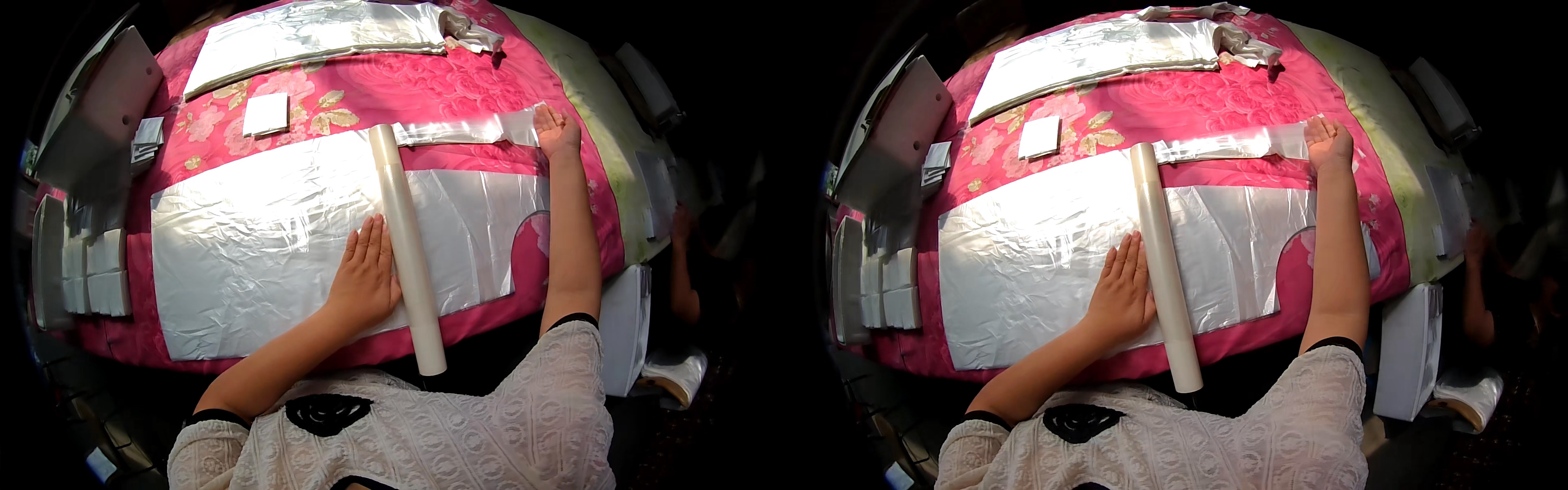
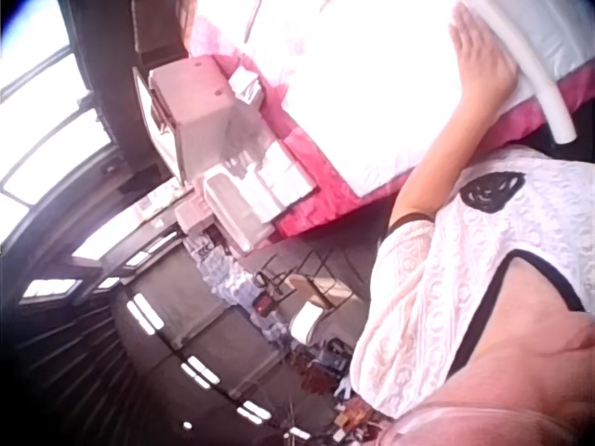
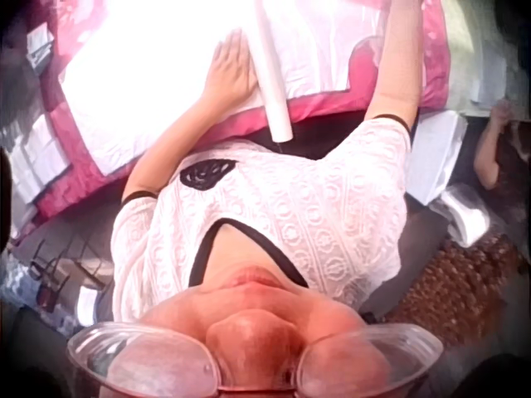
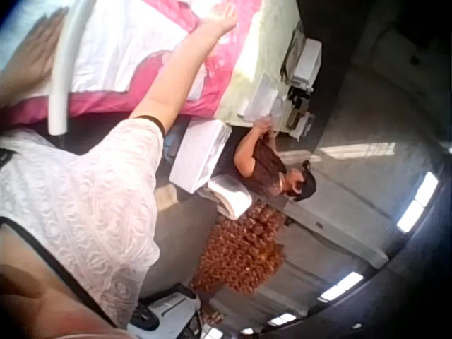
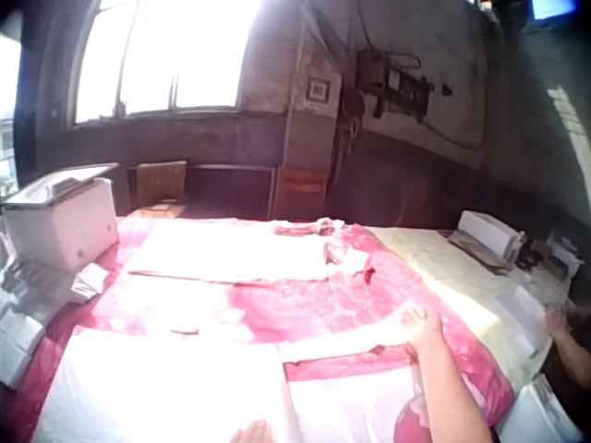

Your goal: The person wraps small white rectangular items in clear plastic film on a pink floral tablecloth. They unroll the film, place an item on it, fold the film over the item, and smooth it down. The wrapped items are stacked on the table.

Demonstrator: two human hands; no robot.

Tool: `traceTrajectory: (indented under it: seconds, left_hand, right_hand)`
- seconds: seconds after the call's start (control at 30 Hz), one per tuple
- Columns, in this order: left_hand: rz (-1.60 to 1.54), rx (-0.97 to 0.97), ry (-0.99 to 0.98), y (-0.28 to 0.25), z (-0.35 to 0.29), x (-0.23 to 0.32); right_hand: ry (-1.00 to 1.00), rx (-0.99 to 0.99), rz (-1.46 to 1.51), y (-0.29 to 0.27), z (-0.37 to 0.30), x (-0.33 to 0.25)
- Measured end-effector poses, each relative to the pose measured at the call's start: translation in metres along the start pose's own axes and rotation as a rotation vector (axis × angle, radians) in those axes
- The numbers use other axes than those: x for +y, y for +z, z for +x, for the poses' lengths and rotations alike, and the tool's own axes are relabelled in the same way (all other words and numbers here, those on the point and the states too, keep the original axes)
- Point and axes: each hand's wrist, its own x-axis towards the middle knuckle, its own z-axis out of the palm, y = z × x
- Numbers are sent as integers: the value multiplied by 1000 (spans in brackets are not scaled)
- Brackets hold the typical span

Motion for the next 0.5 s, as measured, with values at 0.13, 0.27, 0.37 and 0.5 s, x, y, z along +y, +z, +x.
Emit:
traceTrajectory:
  seconds: [0.13, 0.27, 0.37, 0.5]
  left_hand:
    - [-19, -17, 12, -2, 2, 3]
    - [-19, -24, 8, -2, 1, 3]
    - [-12, -24, 6, -1, 0, 2]
    - [5, -23, 10, -4, -1, 1]
  right_hand:
    - [-166, 239, 72, -56, 41, -75]
    - [-333, 224, -21, -30, 34, -86]
    - [-478, -131, -286, 29, -32, -51]
    - [-706, -696, -673, 109, -175, 39]
